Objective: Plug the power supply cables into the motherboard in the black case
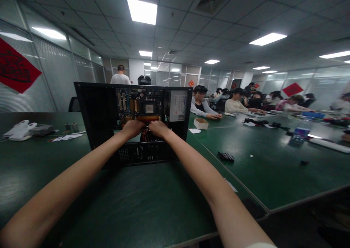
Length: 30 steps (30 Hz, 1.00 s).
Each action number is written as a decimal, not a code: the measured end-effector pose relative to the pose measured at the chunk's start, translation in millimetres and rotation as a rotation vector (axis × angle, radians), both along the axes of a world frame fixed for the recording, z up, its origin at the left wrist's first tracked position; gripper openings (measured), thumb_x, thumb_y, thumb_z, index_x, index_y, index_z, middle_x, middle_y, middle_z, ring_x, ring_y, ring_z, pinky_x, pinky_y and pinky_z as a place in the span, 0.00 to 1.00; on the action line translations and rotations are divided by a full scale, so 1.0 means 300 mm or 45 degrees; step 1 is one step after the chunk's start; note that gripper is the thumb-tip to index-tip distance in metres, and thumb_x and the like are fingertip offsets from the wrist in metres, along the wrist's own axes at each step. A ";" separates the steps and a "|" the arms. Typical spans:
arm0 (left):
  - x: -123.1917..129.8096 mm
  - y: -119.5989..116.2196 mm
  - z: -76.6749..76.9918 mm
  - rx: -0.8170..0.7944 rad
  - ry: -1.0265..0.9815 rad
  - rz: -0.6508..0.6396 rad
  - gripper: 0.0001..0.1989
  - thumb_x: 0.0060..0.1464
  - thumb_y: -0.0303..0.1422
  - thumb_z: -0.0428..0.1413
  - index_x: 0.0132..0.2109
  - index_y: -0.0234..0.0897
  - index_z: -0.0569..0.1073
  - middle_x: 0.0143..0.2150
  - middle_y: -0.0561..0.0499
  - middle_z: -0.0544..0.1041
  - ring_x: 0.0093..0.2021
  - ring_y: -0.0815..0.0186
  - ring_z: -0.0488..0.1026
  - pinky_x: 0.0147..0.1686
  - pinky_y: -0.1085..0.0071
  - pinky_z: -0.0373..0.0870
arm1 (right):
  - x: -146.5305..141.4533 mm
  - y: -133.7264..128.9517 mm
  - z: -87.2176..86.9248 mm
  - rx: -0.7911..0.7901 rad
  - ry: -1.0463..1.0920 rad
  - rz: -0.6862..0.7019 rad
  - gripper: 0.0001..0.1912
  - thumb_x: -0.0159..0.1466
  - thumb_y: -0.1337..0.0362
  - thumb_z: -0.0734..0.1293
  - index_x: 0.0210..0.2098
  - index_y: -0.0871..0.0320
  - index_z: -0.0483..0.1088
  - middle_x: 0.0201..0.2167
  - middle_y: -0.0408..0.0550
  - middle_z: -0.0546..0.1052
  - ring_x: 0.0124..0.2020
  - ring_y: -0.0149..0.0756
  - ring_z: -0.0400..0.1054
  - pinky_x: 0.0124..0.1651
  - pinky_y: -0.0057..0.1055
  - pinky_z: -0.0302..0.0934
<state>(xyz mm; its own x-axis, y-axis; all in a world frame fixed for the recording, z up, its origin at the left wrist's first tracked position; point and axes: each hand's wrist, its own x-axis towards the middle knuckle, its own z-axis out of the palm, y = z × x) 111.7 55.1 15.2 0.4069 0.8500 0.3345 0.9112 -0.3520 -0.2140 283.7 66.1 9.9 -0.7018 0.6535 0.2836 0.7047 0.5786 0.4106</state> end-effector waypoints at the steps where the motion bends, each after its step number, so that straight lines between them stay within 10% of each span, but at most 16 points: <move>1: 0.001 -0.006 0.002 0.009 0.007 0.011 0.17 0.61 0.31 0.48 0.48 0.32 0.79 0.47 0.32 0.79 0.49 0.47 0.76 0.47 0.56 0.71 | -0.004 0.003 0.001 -0.003 0.003 -0.002 0.17 0.66 0.74 0.57 0.46 0.68 0.75 0.45 0.66 0.77 0.47 0.48 0.74 0.48 0.37 0.68; 9: 0.001 -0.033 0.001 -0.037 -0.127 0.057 0.17 0.61 0.31 0.48 0.47 0.42 0.80 0.46 0.43 0.81 0.45 0.57 0.78 0.44 0.67 0.71 | -0.014 0.024 -0.003 -0.049 0.049 -0.034 0.16 0.65 0.75 0.59 0.46 0.68 0.76 0.45 0.68 0.77 0.48 0.49 0.74 0.51 0.39 0.67; 30: 0.034 -0.049 0.000 0.020 -0.068 0.051 0.18 0.62 0.33 0.47 0.46 0.34 0.81 0.45 0.35 0.80 0.46 0.49 0.77 0.44 0.60 0.71 | 0.035 0.026 -0.024 -0.136 0.242 -0.026 0.18 0.65 0.78 0.57 0.47 0.65 0.75 0.49 0.61 0.75 0.51 0.43 0.71 0.53 0.31 0.62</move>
